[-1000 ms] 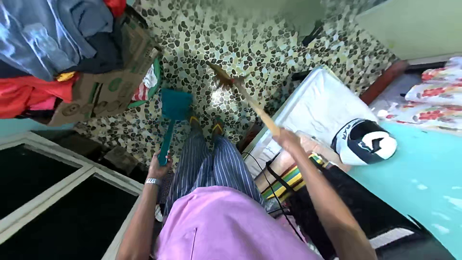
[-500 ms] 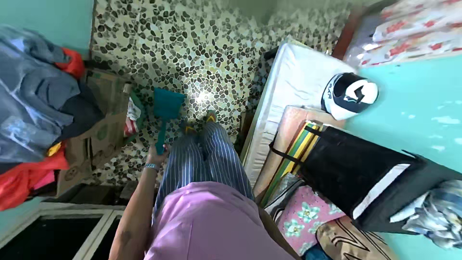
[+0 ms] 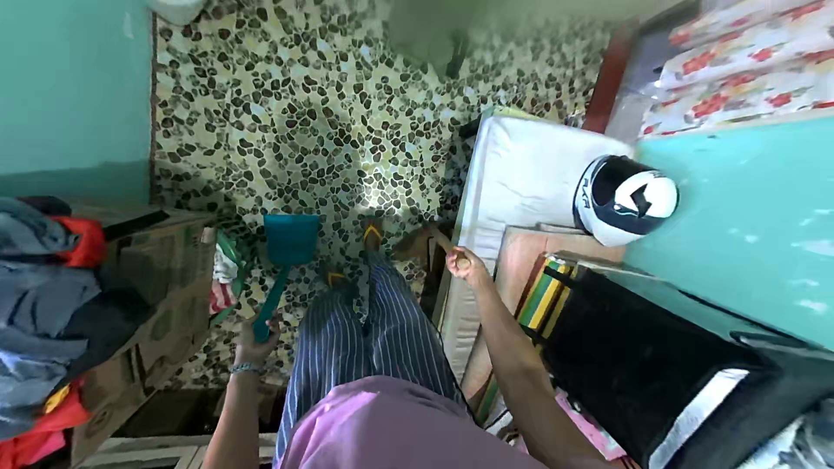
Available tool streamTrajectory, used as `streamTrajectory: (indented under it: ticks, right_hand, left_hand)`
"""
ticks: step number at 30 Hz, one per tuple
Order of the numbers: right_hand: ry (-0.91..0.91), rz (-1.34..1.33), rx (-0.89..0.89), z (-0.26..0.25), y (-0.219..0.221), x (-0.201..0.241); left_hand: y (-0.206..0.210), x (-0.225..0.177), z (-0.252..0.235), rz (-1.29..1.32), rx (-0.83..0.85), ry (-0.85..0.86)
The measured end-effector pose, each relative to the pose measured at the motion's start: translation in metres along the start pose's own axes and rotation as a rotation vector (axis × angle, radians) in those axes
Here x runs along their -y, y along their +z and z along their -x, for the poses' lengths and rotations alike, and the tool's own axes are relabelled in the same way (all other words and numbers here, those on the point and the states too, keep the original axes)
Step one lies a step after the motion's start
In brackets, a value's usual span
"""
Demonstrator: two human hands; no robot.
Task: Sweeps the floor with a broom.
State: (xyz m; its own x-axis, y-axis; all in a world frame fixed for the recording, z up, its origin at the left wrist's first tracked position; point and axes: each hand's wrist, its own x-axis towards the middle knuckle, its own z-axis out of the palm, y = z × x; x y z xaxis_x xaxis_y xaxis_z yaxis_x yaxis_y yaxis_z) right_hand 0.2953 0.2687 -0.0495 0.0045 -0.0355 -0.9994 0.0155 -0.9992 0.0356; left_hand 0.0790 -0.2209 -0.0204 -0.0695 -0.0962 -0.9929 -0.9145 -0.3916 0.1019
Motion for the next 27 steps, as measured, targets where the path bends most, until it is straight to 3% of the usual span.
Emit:
streamTrajectory:
  ticks: [4,9,14,18,21,24,27]
  right_hand:
    - [-0.045,0.002,-0.090,-0.003,0.080,0.014]
    - [-0.107,0.441,-0.167,-0.001,0.149,0.021]
    - [-0.199,0.848,-0.166,-0.011,0.184,0.053]
    - [-0.191,1.080,-0.159,-0.003,0.178,0.041]
    - [-0.148,1.099,-0.075,0.022,0.163,0.020]
    - [-0.138,1.092,-0.019,0.071,0.122,0.001]
    - [-0.243,1.165,-0.078,0.140,0.060,-0.020]
  left_hand:
    - [0.013,0.007,0.003,0.039,-0.042,0.009]
    - [0.018,0.001,0.002,0.033,-0.048,0.012]
    - [0.024,-0.001,0.006,0.013,-0.114,0.018]
    - [0.024,-0.003,0.009,-0.010,-0.118,0.022]
    - [0.017,-0.003,0.009,-0.032,-0.099,0.003]
    - [0.003,0.000,0.006,-0.049,-0.074,-0.021]
    - [-0.010,0.002,0.001,-0.030,-0.050,-0.019]
